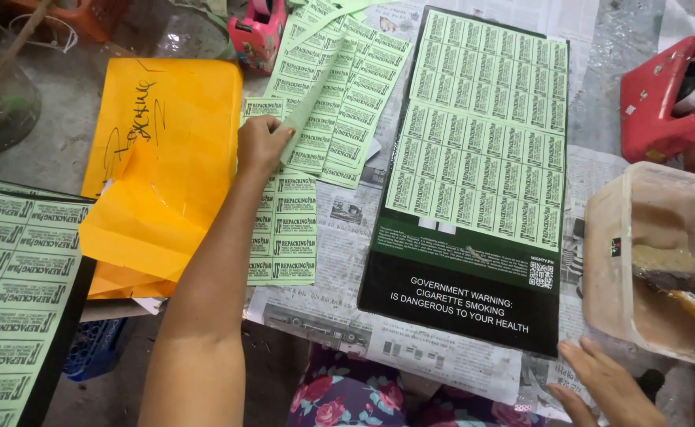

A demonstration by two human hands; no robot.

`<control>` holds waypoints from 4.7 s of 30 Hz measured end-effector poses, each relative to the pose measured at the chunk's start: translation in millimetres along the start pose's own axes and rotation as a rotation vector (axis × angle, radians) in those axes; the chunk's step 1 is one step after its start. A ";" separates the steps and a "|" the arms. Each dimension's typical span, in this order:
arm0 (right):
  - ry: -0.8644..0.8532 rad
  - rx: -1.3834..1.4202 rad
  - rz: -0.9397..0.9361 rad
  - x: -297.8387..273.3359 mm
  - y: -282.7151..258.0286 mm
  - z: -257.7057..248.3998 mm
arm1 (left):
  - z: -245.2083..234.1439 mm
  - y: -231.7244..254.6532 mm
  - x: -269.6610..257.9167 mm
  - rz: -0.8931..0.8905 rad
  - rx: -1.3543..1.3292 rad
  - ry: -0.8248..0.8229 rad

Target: Applying glue to a poster board with a brush and then sticking sheets of labels onto it.

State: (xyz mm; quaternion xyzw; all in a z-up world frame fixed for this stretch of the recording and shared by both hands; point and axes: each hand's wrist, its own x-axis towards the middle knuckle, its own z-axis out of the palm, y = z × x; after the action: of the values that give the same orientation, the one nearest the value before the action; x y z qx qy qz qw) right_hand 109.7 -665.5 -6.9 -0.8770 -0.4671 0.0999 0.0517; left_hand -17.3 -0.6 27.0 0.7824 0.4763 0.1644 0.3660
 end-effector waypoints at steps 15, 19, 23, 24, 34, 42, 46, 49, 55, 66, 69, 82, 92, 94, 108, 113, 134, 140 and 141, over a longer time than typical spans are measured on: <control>0.339 0.374 -0.304 64.2 -169.8 -61.5 | 30.7 -15.8 -1.7 0.253 0.231 0.052; 0.310 0.365 -0.296 65.5 -165.6 -53.1 | 32.8 -7.8 -8.6 0.160 0.104 0.003; 0.279 0.421 -0.265 63.7 -164.7 -49.1 | 32.2 -4.9 -11.5 0.204 -0.001 0.104; 0.263 0.440 -0.243 64.2 -165.0 -49.0 | 31.7 -4.7 -10.3 0.285 -0.016 0.177; 0.356 0.574 -0.343 187.0 -255.4 -65.0 | 20.0 76.0 -113.9 0.200 -0.546 0.211; 0.747 0.843 -0.287 253.1 -268.2 -90.0 | -14.4 130.4 -236.6 0.454 -1.043 -0.122; 0.561 1.264 0.011 213.9 -198.4 -99.4 | 0.8 74.4 -203.9 0.433 -0.754 0.250; 0.607 1.547 0.216 181.1 -124.8 -61.7 | 31.6 31.0 -165.9 0.151 -0.859 -0.041; 0.469 1.596 0.490 107.7 -90.2 -41.3 | 48.8 25.9 -185.9 0.044 -0.952 -0.437; 0.390 0.734 0.531 48.9 -97.6 -16.5 | 56.3 -10.6 -288.7 0.019 -0.312 -0.435; 0.496 0.602 0.481 67.4 -107.7 -40.8 | 65.8 2.8 -271.7 0.059 -0.269 -0.341; 0.615 0.123 0.249 104.4 -57.1 4.6 | 92.3 20.0 -236.0 0.294 -0.081 -0.213; 0.554 -0.012 0.073 134.2 -87.0 25.1 | 137.2 19.9 -243.1 0.927 0.464 0.112; 0.499 0.019 0.103 139.2 -89.7 26.9 | 142.3 20.7 -243.3 0.938 0.539 0.076; 0.256 0.027 0.211 142.7 -93.3 17.0 | 137.6 31.6 -241.0 0.696 0.707 -0.265; 0.222 0.028 0.214 143.2 -91.6 21.7 | 133.2 38.6 -239.1 0.654 0.729 -0.314; 0.220 0.040 0.234 144.2 -93.6 14.7 | 115.4 66.6 -209.3 0.648 0.800 -0.446; 0.233 0.065 0.206 142.3 -89.1 17.0 | 120.3 42.0 -205.9 0.764 0.742 -0.366; 0.236 0.065 0.202 142.4 -87.6 17.9 | 120.2 39.9 -204.9 0.790 0.733 -0.358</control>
State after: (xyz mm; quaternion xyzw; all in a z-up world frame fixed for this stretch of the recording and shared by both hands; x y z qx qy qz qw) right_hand 112.2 -498.5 -26.3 -0.9229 -0.3640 0.0157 0.1242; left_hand -20.4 -239.1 -6.7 0.9928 0.1037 -0.0226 0.0561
